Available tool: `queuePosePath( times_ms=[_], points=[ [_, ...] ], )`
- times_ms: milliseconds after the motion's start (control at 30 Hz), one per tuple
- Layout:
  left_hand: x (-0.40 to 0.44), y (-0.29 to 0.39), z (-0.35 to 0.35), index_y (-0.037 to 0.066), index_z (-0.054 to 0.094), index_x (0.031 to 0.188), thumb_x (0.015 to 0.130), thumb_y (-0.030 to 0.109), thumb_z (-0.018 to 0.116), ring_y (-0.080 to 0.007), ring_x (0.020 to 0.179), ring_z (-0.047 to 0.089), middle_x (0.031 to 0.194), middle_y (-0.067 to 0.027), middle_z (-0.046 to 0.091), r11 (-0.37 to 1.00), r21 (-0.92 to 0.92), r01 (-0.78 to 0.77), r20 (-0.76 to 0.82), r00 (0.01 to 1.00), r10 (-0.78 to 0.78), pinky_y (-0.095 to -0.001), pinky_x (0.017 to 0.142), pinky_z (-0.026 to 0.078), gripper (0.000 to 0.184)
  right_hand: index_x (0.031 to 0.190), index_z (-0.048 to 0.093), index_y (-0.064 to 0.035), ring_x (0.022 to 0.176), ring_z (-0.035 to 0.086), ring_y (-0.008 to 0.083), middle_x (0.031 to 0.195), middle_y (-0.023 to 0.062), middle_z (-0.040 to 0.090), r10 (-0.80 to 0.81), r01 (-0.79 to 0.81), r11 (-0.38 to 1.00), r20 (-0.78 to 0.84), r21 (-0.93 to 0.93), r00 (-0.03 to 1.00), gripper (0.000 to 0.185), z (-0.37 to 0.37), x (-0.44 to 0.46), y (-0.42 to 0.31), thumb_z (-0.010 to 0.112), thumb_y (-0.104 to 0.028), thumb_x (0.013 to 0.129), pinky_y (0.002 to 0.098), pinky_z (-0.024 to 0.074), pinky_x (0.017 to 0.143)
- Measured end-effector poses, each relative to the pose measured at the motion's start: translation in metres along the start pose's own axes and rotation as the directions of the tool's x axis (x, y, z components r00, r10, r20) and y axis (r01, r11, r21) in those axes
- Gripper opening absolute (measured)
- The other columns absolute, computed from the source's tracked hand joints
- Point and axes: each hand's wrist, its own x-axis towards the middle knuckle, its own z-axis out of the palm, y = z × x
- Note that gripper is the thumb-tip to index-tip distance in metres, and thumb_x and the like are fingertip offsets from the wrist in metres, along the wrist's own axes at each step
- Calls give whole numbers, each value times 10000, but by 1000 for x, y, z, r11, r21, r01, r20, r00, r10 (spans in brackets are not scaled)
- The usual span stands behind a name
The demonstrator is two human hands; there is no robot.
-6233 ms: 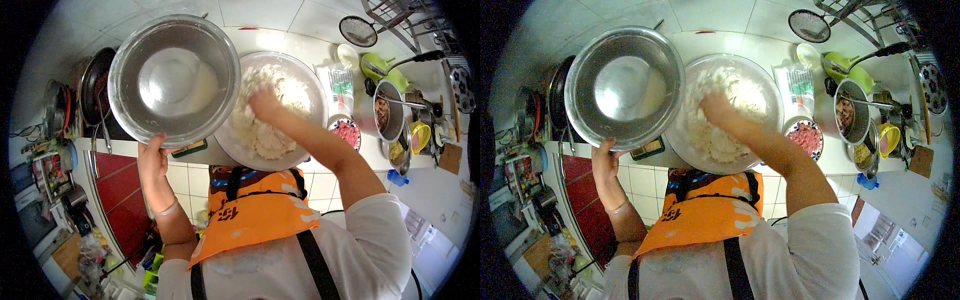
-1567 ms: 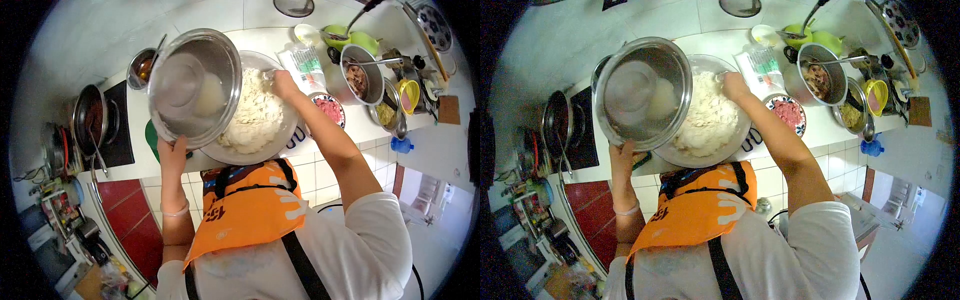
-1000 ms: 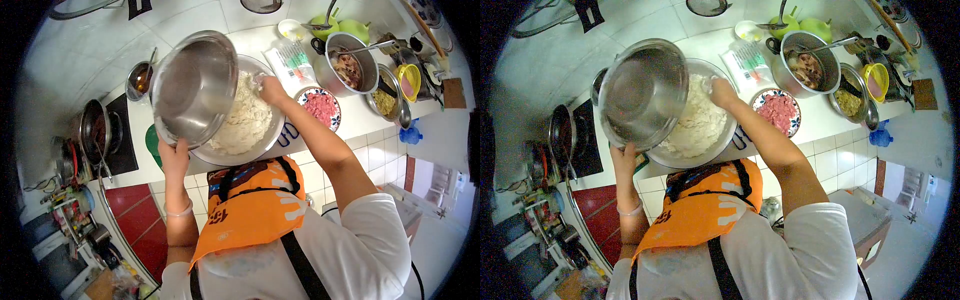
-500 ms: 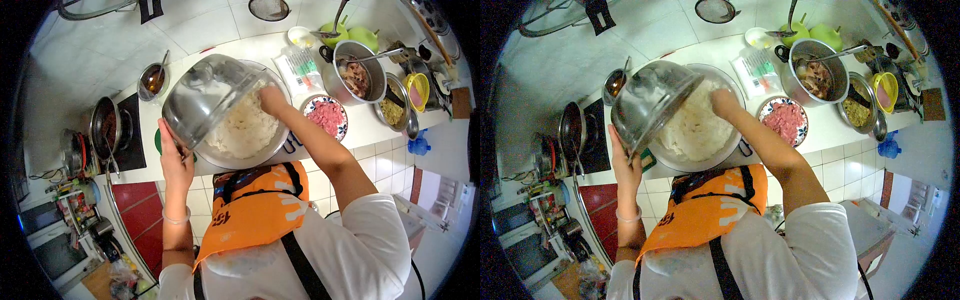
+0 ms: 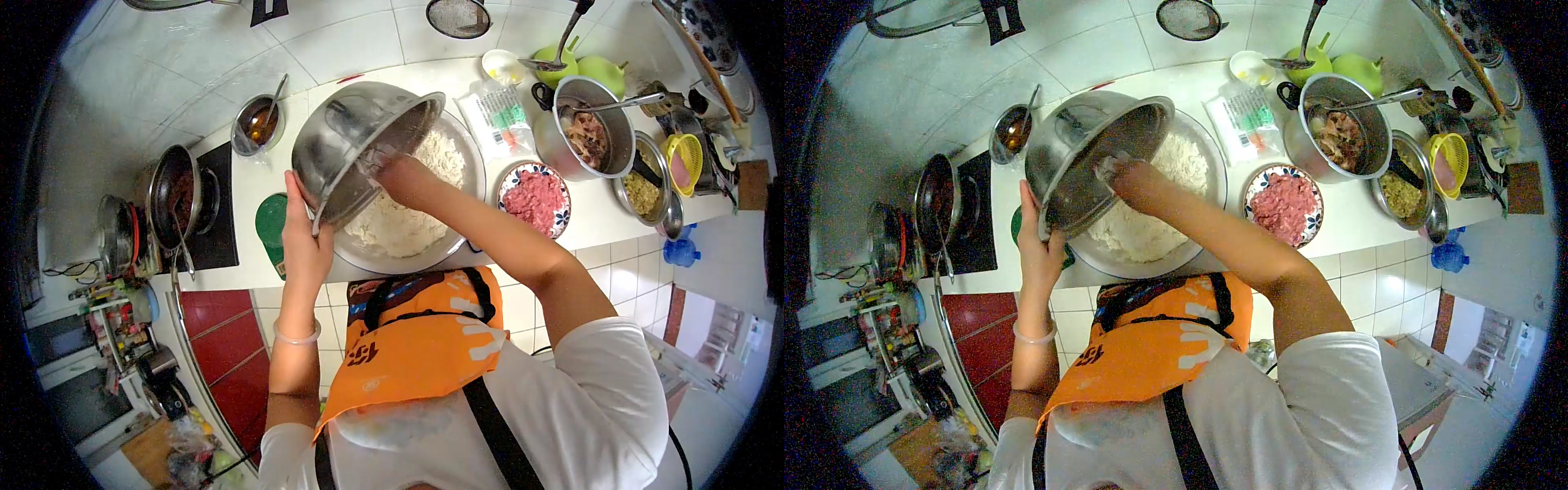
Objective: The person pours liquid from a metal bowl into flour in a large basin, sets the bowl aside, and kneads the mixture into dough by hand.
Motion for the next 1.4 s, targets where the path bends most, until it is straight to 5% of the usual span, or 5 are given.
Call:
queuePosePath(
  times_ms=[433,600,667,900,1400],
  points=[
    [4,-31,-3,-3,121,1372,686,-106,457,-382,1177,395,1317,-259,339,999,26,-42,-100,994,44,-343,942,353,770,858,612,3,832,575,309,900,175,594,188,-180,981,587,-73,788,228,-9,-43,11,549,-41,644,375,470,732],
    [-19,-55,-8,-31,240,1327,719,-75,454,-326,1119,475,1269,-242,407,990,-119,75,-209,973,-99,-304,906,379,646,861,605,18,869,544,371,884,209,590,261,-304,938,239,167,935,260,16,-54,37,570,26,603,383,452,770],
    [-33,-70,-18,-68,341,1236,754,-45,455,-286,991,559,1167,-213,486,733,-476,486,65,851,-521,-308,806,466,496,905,597,5,876,527,394,879,233,574,352,-383,924,344,22,870,305,4,-41,33,584,44,603,401,443,773],
    [-98,-104,-52,-90,256,1213,769,-25,429,-342,880,593,1071,-230,499,-96,-974,204,210,673,-709,-432,672,571,482,808,599,19,828,568,349,833,216,587,263,-260,964,365,-60,893,183,11,-43,52,601,-5,626,396,460,752],
    [-225,-95,-90,-137,245,1182,773,-36,408,-404,856,590,1077,-301,476,96,-993,-68,-115,385,-916,-427,676,573,452,872,594,14,755,578,348,813,218,592,66,-154,964,370,215,927,233,68,13,90,605,-15,641,378,458,672]
  ],
)
